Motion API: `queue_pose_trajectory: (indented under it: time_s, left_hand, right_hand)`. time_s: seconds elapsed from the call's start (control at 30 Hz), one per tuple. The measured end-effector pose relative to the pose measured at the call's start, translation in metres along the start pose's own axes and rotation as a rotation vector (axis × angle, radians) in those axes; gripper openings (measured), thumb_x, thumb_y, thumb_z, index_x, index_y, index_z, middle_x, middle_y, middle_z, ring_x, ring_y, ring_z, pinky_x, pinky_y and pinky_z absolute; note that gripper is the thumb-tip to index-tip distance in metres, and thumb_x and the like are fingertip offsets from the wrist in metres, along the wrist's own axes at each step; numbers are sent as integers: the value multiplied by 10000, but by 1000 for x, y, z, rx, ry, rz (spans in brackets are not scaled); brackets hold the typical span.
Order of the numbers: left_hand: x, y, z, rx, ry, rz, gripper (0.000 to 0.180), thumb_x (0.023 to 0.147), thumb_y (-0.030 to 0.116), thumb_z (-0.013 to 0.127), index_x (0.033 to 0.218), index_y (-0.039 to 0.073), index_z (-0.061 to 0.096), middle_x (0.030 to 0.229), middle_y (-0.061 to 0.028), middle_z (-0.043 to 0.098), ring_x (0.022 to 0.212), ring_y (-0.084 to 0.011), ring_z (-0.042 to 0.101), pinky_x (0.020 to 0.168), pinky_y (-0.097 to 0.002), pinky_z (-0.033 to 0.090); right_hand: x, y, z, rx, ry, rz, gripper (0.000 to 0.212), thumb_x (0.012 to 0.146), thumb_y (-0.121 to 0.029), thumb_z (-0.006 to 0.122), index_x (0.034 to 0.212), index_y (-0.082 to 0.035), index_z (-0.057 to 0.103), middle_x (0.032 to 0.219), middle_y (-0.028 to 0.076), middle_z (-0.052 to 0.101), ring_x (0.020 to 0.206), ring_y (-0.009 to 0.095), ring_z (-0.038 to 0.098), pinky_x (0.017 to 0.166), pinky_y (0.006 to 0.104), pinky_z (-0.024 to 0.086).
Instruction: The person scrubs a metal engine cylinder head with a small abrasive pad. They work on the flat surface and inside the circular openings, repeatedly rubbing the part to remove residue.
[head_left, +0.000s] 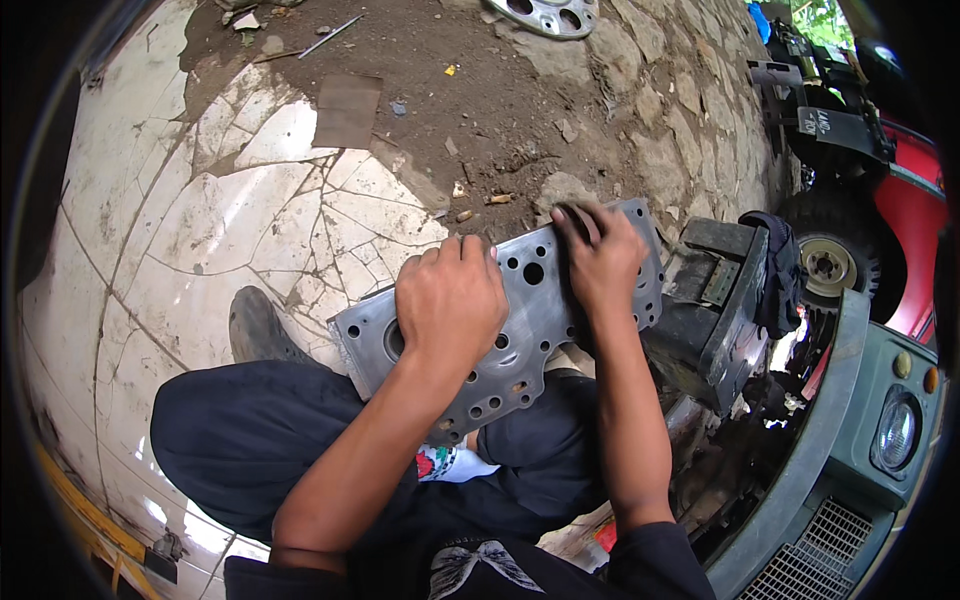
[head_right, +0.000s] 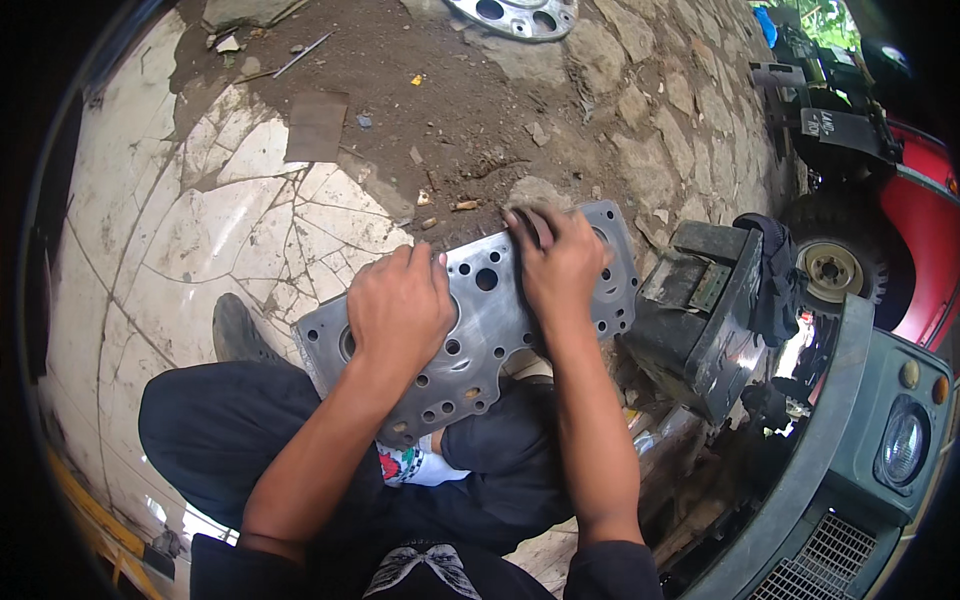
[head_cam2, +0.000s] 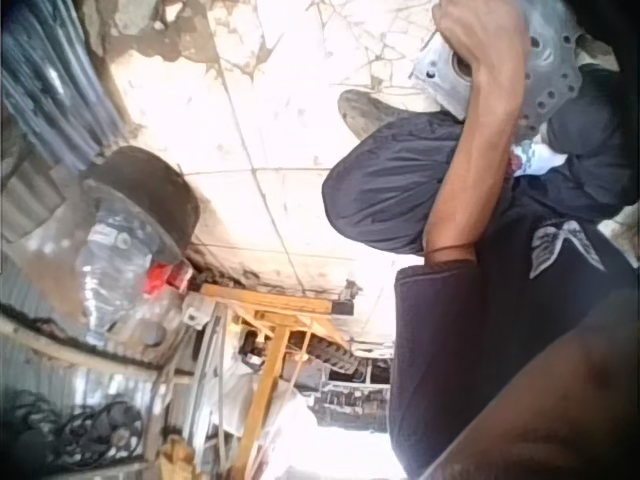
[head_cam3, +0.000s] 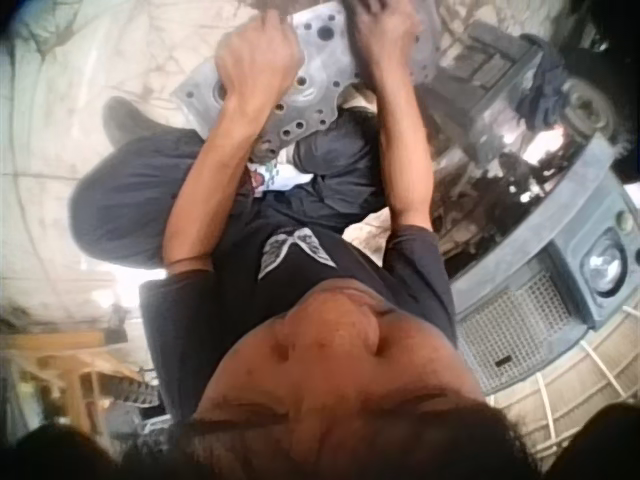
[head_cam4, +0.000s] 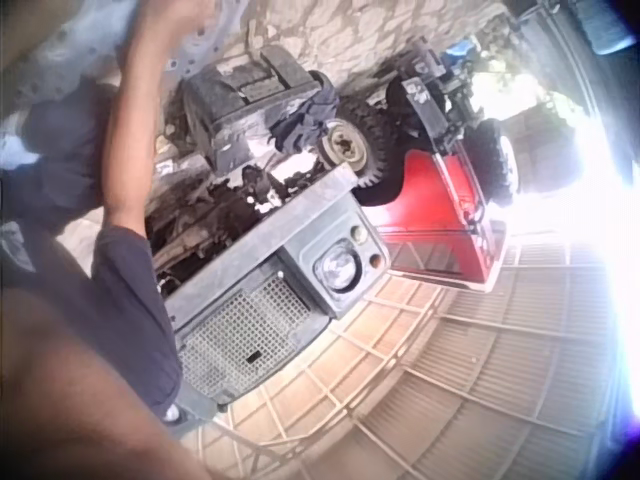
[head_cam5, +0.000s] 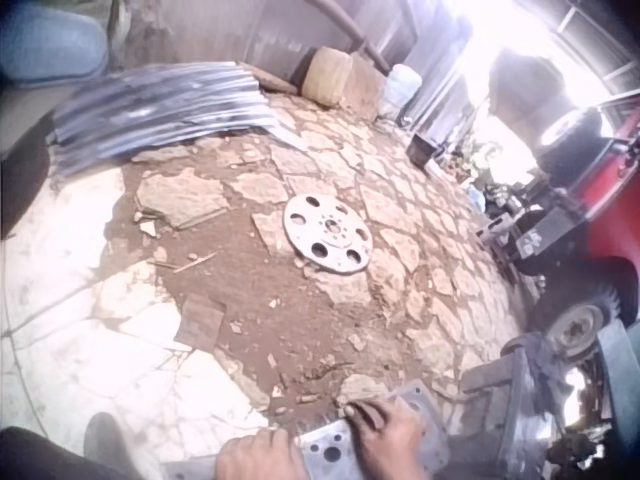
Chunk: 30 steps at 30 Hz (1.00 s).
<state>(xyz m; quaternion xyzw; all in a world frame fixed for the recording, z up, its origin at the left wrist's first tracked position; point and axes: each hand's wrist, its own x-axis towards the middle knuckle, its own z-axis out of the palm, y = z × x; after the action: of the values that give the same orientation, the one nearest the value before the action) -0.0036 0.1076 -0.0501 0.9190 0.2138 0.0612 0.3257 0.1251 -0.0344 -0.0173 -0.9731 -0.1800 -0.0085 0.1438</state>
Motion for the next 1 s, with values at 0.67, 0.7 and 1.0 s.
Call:
queue_pose_trajectory:
  time_s: [0.67,0.7,1.0]
  left_hand:
    - [-3,-4,-2,3,-32,-61,289,1040,271,622,942,34,753,790,-178,736,689,-387,722,654,-484,565]
    - [0,-5,-2,14,-20,-55,290,1041,272,620,940,34,750,793,-178,737,689,-387,722,655,-485,564]
    - [0,-4,-2,15,-32,-55,282,1037,272,630,946,32,749,804,-181,742,694,-386,724,669,-484,565]
  right_hand:
    - [-33,-12,-3,-69,23,77,369,882,-399,873,1059,-78,835,917,179,729,848,379,722,797,477,513]
    - [-35,-9,-3,-36,43,29,366,882,-398,873,1059,-79,836,911,179,729,841,377,722,794,479,511]
    - [-38,3,-1,59,22,82,342,895,-475,832,1036,-165,849,924,123,731,895,338,708,850,534,422]
